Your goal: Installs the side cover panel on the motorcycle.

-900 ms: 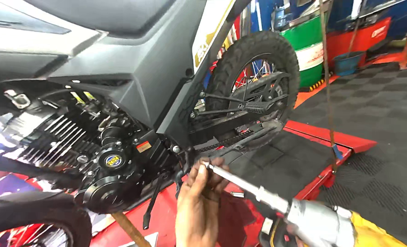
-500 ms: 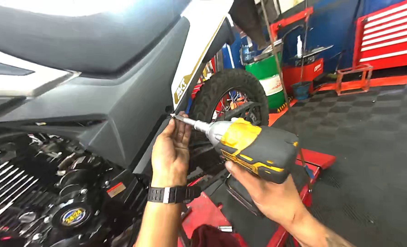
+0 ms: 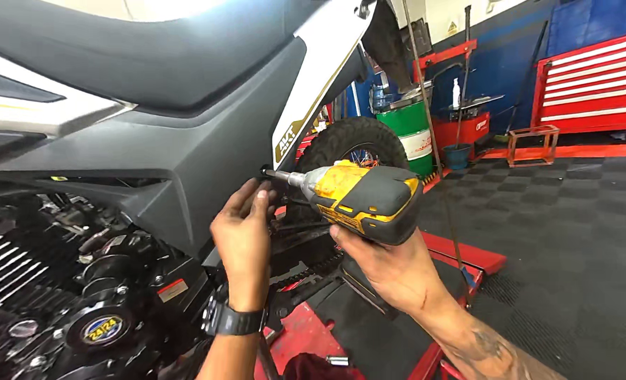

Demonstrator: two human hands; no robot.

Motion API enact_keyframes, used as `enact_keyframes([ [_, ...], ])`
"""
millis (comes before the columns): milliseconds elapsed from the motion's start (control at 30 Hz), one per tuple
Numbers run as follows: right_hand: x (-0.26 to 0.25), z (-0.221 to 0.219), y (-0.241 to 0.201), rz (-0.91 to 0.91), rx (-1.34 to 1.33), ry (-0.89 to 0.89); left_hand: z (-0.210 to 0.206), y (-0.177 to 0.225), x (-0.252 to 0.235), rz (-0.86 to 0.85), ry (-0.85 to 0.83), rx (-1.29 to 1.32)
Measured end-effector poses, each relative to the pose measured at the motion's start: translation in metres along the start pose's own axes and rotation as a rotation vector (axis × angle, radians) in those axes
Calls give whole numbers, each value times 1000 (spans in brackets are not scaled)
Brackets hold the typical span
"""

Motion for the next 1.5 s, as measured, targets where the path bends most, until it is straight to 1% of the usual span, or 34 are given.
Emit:
enact_keyframes([
  [67, -1, -4, 0, 20, 26, 19, 24, 10, 9, -469, 73, -547],
  [100, -1, -6, 0, 29, 39, 30, 35, 14, 14, -629, 120, -750],
  [133, 1, -7, 0, 37, 50, 36, 48, 14, 15, -684, 151, -895],
  [167, 3, -8, 1, 43, 59, 41, 62, 12, 12, -656, 177, -995],
  [200, 5, -8, 1, 51, 67, 42, 75, 6, 5, -591, 205, -1041],
  [233, 6, -9, 1, 59, 68, 40, 87, 1, -1, -537, 228, -1028],
  [300, 6, -11, -2, 67, 67, 24, 94, -5, -8, -524, 212, -916],
  [433, 1, -10, -9, 66, 92, -22, 90, -9, -10, -553, 202, -750],
  [600, -11, -6, -20, 67, 126, -95, 88, -7, -10, -557, 210, -688],
  [733, -20, -2, -28, 76, 162, -116, 90, -8, -12, -591, 217, -670],
  [867, -22, -2, -31, 82, 184, -122, 89, -6, -10, -587, 225, -655],
  [1100, -23, -7, -32, 90, 199, -121, 90, -9, -10, -627, 247, -639],
  [1267, -23, -6, -32, 92, 219, -126, 89, -10, -10, -607, 260, -643],
  [1500, -23, -5, -30, 57, 246, -126, 89, -9, -9, -633, 257, -665],
])
Point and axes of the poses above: each hand's wrist, its own x-axis away from the middle knuckle, its own z-axis out of the back of the hand, y = z × x, the point moved 5 cm from there along -x, towards the middle knuckle, and after that the axes turned 8 degrees about x, right-handed, at the moved point
